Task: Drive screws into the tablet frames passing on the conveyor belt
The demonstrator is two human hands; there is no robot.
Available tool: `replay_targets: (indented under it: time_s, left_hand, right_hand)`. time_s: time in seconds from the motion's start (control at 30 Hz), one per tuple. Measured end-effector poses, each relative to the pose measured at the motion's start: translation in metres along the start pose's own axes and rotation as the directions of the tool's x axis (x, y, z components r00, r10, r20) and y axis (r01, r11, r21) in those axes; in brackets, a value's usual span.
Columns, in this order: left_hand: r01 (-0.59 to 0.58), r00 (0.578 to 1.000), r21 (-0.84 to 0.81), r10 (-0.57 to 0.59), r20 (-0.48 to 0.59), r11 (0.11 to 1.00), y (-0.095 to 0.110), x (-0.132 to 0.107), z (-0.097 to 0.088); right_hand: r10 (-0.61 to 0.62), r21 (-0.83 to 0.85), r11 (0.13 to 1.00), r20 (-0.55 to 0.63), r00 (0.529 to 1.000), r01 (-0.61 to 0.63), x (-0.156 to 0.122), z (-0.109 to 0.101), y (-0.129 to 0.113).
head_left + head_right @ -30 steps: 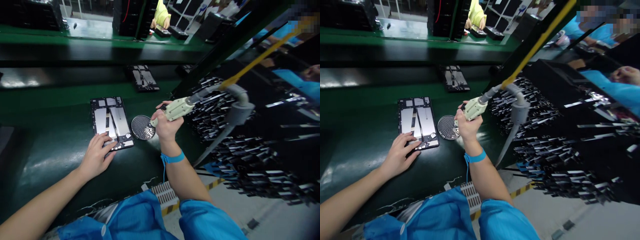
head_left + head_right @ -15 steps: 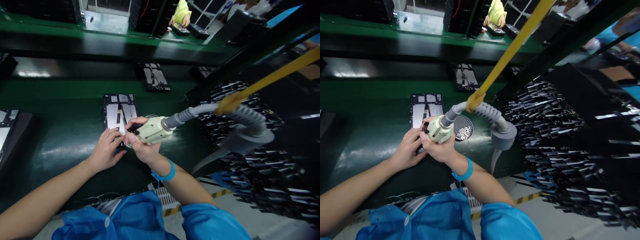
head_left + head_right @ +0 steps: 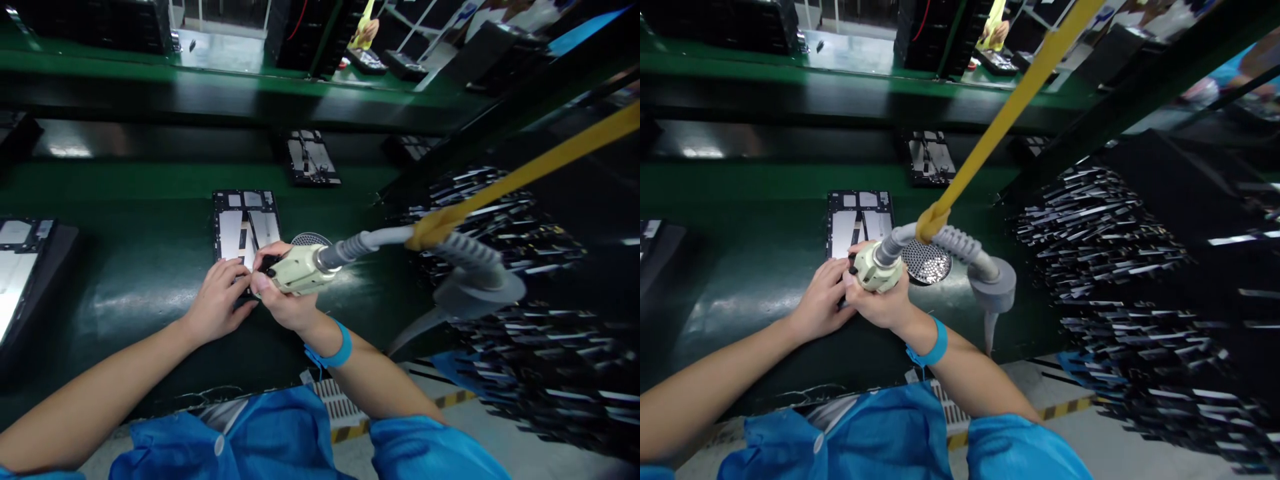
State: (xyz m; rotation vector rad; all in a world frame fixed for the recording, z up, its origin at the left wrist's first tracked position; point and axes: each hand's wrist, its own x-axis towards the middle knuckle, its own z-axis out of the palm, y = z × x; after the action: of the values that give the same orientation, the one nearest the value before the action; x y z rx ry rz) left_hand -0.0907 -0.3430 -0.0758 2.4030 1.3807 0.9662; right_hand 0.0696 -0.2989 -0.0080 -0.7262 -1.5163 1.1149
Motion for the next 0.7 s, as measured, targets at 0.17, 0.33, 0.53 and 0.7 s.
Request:
replay_targets:
  time_s: [0.17, 0.33, 0.53, 0.7]
  left_hand:
    - [0.006, 0.998, 0.003, -0.006, -0.061, 1.0, 0.003, 0.005, 0.005]
    - [0.084, 0.995, 0.049, -0.081, -0.055, 0.995, 0.002, 0.014, 0.008]
    - [0.31, 0.951, 0.31, -0.291, -0.107, 0.899, -0.063, 0.049, -0.022]
    - [0.453, 0.89, 0.347, -0.392, -0.233, 0.821, -0.137, 0.101, -0.058]
  right_hand:
    - [0.019, -0.034, 0.999, 0.002, 1.0, -0.019, -0.002, 0.0, 0.004]
    - [0.028, 0.091, 0.996, -0.021, 0.999, -0.026, 0.006, -0.008, 0.007]
    - [-0.011, 0.125, 0.992, -0.14, 0.99, 0.029, 0.021, -0.049, 0.002]
    - [-0.043, -0.057, 0.998, -0.244, 0.969, 0.03, 0.032, -0.091, 0.011]
